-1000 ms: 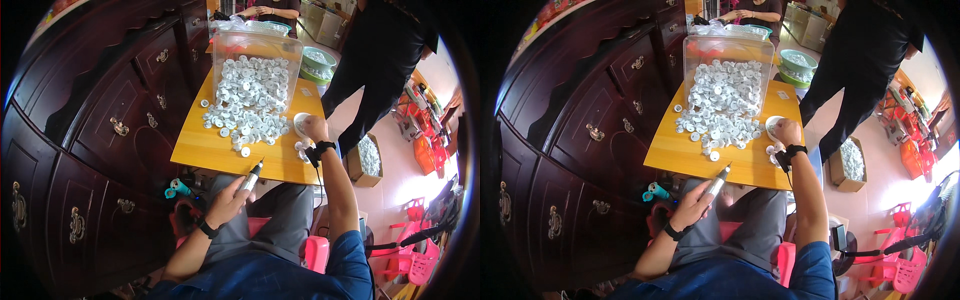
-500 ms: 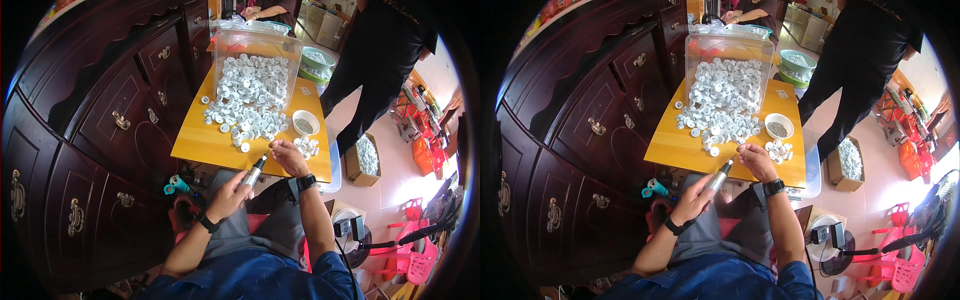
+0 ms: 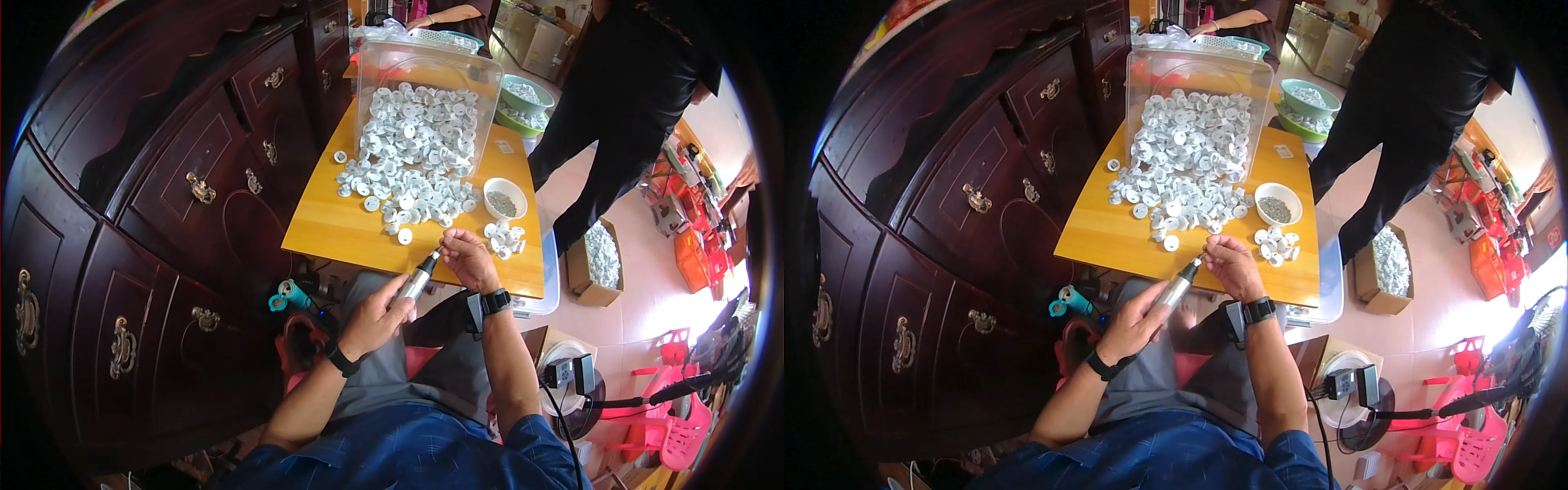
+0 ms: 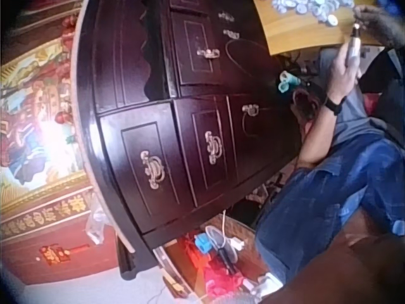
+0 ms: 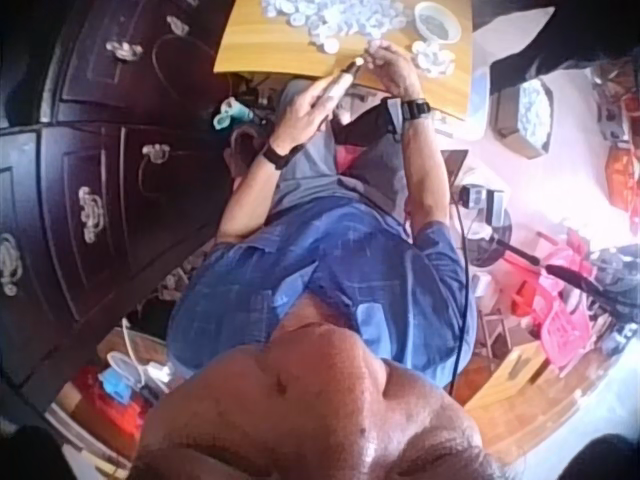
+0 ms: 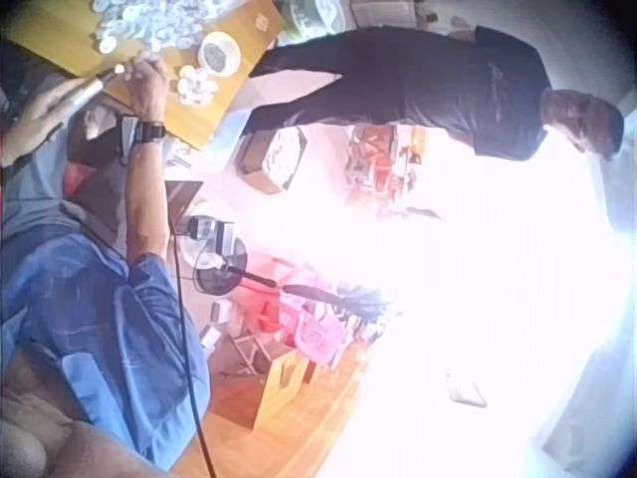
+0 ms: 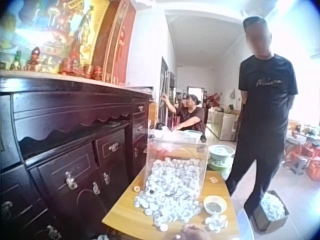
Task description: Using an electric screwdriver to assemble small metal components onto white plastic parts.
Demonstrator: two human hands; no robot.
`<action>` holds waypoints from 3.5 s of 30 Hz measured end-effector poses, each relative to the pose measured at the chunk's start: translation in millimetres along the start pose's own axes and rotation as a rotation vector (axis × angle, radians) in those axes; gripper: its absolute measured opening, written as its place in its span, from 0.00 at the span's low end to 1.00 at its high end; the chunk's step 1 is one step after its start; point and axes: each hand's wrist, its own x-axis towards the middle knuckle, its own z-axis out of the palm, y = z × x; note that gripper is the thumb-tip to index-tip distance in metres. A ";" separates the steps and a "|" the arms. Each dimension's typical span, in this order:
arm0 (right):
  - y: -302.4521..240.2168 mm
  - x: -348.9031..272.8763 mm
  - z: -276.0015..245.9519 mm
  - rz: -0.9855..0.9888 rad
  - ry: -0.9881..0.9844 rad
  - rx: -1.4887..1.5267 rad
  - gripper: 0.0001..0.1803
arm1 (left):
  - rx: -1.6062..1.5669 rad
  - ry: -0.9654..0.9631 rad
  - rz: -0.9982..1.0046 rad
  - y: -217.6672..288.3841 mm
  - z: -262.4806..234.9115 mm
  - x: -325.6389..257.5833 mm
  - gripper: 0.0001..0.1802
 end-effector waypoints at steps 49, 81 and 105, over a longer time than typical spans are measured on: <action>44.1 42.3 33.9 -0.630 0.162 -1.223 0.14 | 0.255 0.418 0.218 -19.5 -9.0 7.7 0.26; 32.7 16.4 12.3 -0.284 0.226 -0.589 0.10 | 0.317 0.203 0.064 -14.4 -3.9 3.0 0.26; 39.6 16.4 6.7 -0.362 0.153 -0.600 0.10 | 0.156 0.148 0.020 -16.4 -5.0 5.3 0.24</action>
